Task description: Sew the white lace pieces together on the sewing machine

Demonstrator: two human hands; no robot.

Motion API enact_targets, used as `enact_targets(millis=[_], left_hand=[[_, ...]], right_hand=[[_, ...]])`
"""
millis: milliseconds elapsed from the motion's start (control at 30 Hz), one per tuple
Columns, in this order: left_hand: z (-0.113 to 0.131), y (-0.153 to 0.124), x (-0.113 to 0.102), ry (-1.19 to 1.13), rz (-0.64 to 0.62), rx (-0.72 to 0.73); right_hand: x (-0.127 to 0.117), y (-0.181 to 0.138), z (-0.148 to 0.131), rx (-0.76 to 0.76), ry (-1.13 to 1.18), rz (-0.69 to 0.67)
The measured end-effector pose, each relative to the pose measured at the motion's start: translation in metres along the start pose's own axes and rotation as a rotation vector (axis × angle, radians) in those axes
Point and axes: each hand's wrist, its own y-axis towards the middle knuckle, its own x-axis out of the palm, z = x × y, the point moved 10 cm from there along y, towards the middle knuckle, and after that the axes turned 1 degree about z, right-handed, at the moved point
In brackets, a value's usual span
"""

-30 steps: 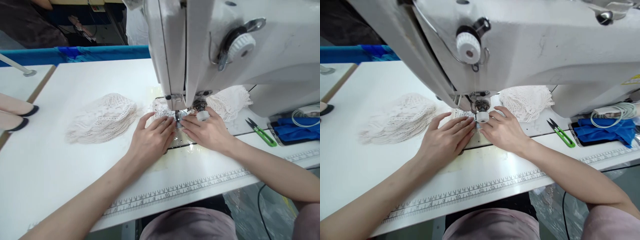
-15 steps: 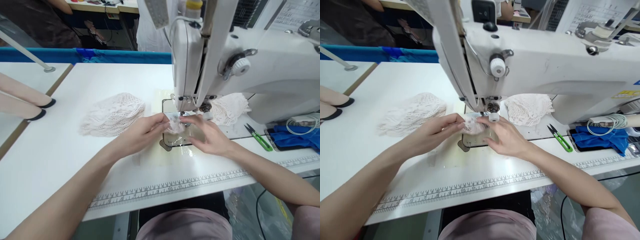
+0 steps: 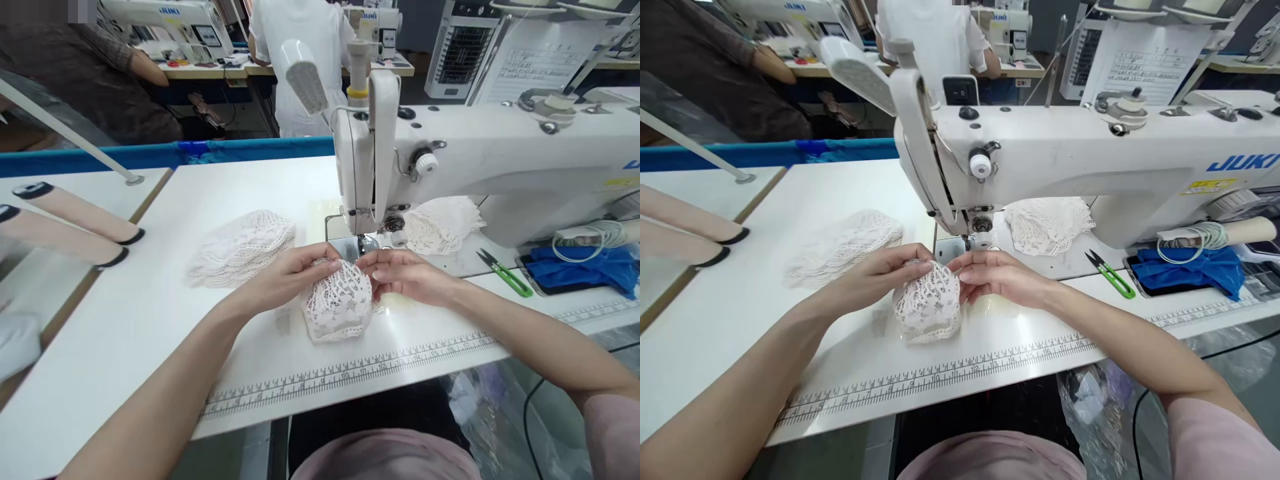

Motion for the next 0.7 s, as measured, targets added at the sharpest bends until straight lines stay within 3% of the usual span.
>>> enact_targets(millis=[367, 700], left_hand=[[-0.0076, 0.0023, 0.0044, -0.046, 0.002, -0.068], [-0.0054, 0.0016, 0.0027, -0.009, 0.014, -0.046]], right_hand=[[0.0001, -0.0003, 0.0032, 0.015, 0.056, -0.004], [-0.0011, -0.0012, 0.0049, 0.018, -0.051, 0.012]])
